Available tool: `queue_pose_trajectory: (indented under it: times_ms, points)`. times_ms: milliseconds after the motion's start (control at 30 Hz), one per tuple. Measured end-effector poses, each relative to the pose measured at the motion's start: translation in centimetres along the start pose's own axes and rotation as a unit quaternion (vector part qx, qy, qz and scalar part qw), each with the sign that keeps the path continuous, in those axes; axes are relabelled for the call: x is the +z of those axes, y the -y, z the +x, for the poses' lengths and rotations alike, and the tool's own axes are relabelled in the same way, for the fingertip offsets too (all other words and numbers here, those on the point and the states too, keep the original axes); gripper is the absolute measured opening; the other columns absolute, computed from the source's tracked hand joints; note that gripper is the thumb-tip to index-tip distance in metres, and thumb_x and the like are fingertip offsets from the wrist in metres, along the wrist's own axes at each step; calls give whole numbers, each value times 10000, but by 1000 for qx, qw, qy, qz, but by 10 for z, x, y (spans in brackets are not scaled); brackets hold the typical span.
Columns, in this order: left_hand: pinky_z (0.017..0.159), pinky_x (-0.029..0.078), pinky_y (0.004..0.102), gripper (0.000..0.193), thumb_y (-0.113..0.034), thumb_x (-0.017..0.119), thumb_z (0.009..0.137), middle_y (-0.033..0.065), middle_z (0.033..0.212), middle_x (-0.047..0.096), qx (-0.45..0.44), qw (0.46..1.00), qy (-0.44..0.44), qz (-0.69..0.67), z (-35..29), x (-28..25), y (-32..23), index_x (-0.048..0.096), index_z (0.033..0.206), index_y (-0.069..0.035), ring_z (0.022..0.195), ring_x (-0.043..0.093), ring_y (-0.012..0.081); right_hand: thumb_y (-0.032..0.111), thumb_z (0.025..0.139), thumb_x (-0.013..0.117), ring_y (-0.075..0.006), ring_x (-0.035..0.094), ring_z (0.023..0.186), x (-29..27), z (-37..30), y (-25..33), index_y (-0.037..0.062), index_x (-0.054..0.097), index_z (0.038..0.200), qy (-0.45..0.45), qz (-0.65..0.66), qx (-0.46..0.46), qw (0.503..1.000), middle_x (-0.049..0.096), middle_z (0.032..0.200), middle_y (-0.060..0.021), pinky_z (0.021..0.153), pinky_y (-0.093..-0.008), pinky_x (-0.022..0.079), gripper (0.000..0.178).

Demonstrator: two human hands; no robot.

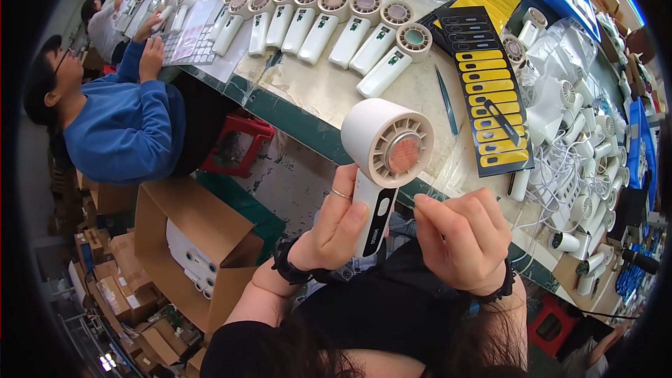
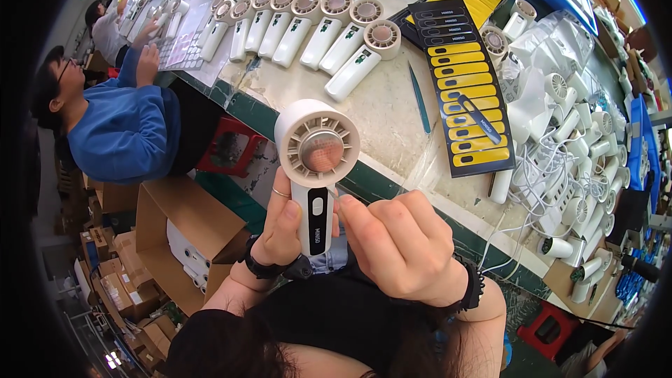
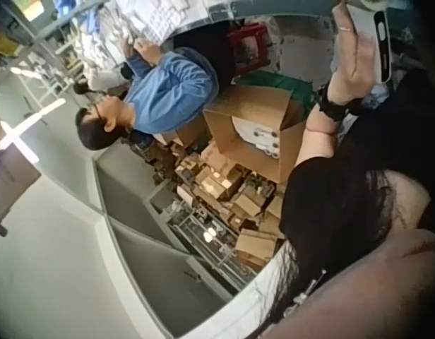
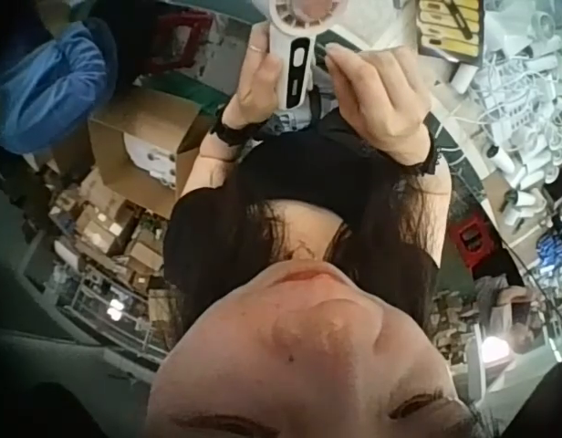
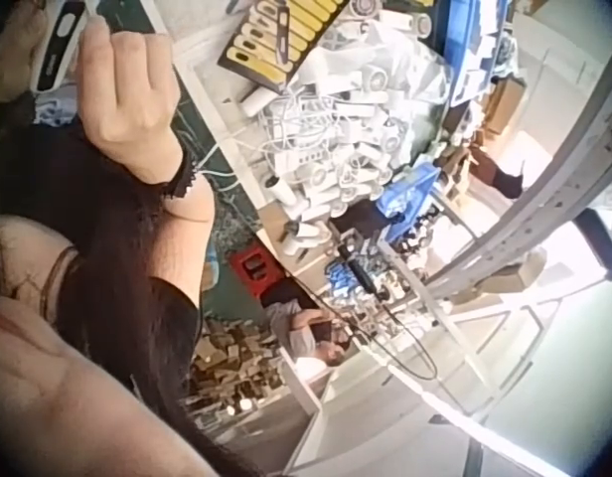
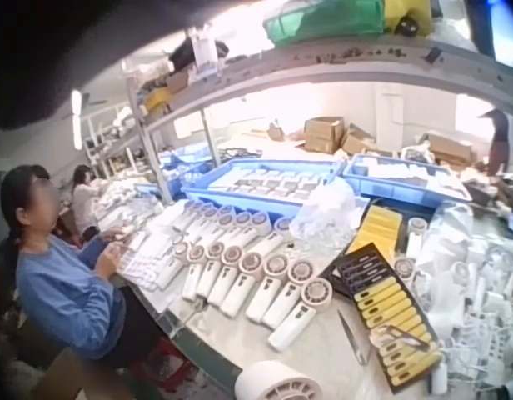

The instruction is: Assembling and inspecting portable handheld fans at a factory workstation.

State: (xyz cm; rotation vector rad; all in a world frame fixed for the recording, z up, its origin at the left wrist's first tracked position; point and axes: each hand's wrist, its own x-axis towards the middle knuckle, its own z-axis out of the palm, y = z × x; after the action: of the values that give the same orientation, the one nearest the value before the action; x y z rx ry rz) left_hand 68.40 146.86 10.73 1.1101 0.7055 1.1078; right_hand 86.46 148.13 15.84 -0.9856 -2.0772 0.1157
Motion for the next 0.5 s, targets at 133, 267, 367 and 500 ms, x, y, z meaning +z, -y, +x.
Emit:
queue_pose_trajectory:
  times_ms: [133,267,367,500]
  points:
    - [638,490,285,544,-338,370,927,144,969,517,-55,996,-9,74,-5,-5,0,202,1338,-23,707,562,163,-97,650,687,-191,495,547,-2,4,-5,9,619,908,22,8,14,1000,541,670,-45,484,-279,395,287]
    - [638,490,284,504,-319,360,932,141,962,515,-52,995,-5,89,-4,-5,0,216,1312,-20,709,558,161,-98,657,674,-199,496,549,-3,3,-4,3,615,907,53,-8,17,998,537,668,-53,491,-282,397,277]
    - [638,489,283,484,-312,361,933,139,961,515,-53,994,-14,96,-3,-3,-1,227,1297,-22,710,558,159,-96,658,673,-200,496,555,-3,3,-2,1,613,913,66,-20,22,997,535,667,-52,494,-283,398,280]
    - [635,489,282,462,-305,362,934,138,960,518,-43,989,-18,137,-3,-7,3,238,1279,-24,710,558,156,-95,658,670,-200,494,562,-2,3,1,-2,611,920,79,-31,24,996,531,665,-52,497,-284,396,284]
